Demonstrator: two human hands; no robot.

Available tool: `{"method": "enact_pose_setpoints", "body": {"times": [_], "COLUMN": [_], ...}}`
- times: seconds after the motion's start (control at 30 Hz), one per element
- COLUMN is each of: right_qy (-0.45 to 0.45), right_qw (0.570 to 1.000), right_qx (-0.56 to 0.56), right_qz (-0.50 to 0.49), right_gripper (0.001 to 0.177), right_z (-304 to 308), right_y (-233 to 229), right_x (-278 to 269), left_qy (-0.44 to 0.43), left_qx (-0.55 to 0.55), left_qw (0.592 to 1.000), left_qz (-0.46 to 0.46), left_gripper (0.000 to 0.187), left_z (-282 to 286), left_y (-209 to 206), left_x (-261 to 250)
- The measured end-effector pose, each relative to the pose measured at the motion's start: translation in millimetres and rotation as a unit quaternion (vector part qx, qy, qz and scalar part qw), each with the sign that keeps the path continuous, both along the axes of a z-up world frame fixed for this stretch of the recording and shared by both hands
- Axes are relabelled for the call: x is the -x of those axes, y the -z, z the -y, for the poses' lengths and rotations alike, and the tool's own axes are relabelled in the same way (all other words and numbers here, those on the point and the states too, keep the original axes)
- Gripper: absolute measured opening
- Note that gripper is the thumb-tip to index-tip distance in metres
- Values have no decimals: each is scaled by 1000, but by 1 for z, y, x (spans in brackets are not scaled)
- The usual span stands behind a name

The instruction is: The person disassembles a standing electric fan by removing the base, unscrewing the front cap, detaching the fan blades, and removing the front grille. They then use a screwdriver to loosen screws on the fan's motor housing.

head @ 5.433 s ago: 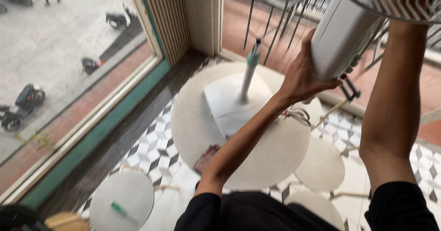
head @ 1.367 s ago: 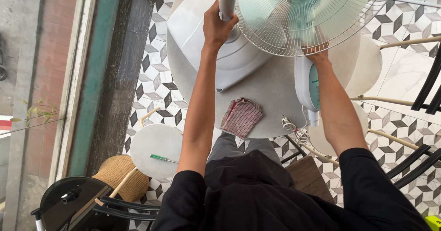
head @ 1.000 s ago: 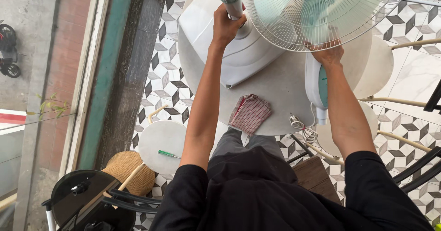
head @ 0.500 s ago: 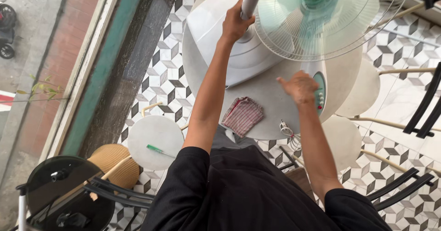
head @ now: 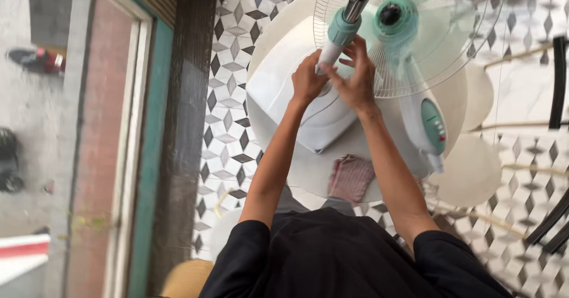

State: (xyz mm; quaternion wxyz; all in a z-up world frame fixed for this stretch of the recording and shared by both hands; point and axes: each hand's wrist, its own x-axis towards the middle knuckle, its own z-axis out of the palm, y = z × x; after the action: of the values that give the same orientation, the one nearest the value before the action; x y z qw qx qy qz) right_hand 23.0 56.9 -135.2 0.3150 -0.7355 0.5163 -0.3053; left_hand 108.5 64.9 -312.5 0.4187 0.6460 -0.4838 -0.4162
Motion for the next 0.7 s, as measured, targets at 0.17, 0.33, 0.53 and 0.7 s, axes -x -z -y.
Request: {"method": "enact_pose_setpoints", "body": {"times": [0.17,0.33,0.53,0.7], "right_qy": [60,78,98,111], "right_qw": [998,997,995,993], "right_qx": [-17,-10,-35,-22], "right_qz": [9,8,-6,-30], "right_gripper": [55,56,51,53], "right_z": [1,0,-10,-12], "right_y": [4,5,31,44], "right_x": [-20,-26,-18,-20], "left_qy": [42,39,59,116], "left_qx": [62,58,34,28], "left_qw": [997,998,997,991], "left_qz": [19,-10,-19,-54], "left_gripper": [64,58,54,48], "left_z": [4,5,5,10], "left_y": [-3,-20,-31,-32], "left_x": [-17,-23,-31,-45]}}
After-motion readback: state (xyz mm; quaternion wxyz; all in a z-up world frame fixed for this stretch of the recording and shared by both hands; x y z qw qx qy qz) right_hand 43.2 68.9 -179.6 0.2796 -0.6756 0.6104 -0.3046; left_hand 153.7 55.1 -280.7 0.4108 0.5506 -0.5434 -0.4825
